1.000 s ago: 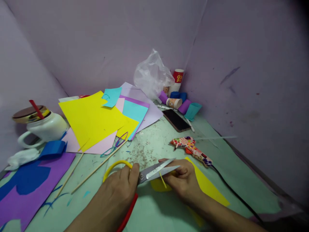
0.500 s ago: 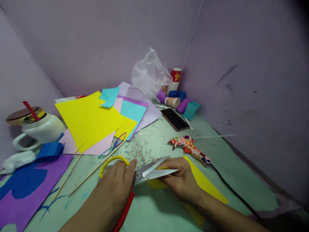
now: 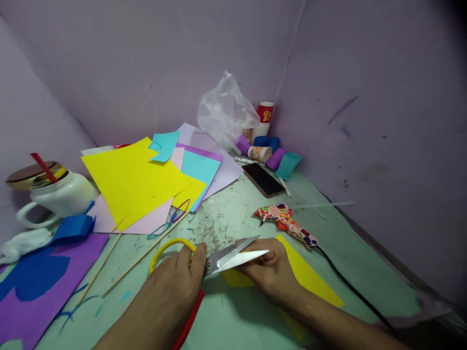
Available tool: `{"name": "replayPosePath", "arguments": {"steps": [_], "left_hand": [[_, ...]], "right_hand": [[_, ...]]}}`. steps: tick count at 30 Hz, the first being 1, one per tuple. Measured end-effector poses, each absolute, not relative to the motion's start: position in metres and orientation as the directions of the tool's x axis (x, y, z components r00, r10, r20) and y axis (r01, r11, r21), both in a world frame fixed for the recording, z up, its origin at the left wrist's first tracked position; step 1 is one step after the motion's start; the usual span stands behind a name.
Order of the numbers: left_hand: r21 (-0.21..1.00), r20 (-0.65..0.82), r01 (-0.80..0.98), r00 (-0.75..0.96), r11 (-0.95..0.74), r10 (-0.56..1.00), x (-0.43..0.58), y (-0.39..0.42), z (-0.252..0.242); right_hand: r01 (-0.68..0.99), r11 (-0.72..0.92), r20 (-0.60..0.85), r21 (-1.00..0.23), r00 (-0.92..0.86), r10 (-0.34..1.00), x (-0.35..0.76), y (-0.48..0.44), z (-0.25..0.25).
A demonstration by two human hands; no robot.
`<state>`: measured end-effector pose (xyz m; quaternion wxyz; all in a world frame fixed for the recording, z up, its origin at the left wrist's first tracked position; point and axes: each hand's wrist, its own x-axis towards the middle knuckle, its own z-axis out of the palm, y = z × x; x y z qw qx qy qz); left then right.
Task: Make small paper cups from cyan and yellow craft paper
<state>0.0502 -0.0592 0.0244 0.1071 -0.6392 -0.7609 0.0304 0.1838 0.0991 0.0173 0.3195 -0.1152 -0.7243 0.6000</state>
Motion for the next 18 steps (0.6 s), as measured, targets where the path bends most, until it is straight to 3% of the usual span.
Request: {"name": "replayPosePath", "arguments": {"steps": [2,7,13,18], "left_hand": [[-0.199,0.104,0.966,-0.147,0.166,0.984,0.049,-0.057,0.025],[-0.142,-0.119,0.973,-0.200,0.183,0.972,0.050,-0.052,0.039],[0.020,-0.174,0.961,-0.267,0.274,0.948,0.053,-0.052,0.050],[0.024,-0.236,0.951,-0.295,0.309,0.926,0.053,-0.049,0.057]], "right_hand": [[-0.207,0.251,0.315,-0.946,-0.774,0.550,0.183,0.100,0.017],[-0.228,0.199,0.301,-0.953,-0.784,0.543,0.181,0.099,0.014],[-0.210,0.132,0.248,-0.969,-0.799,0.548,0.180,0.097,0.012],[-0.221,0.091,0.235,-0.971,-0.813,0.533,0.179,0.099,0.015]]}}
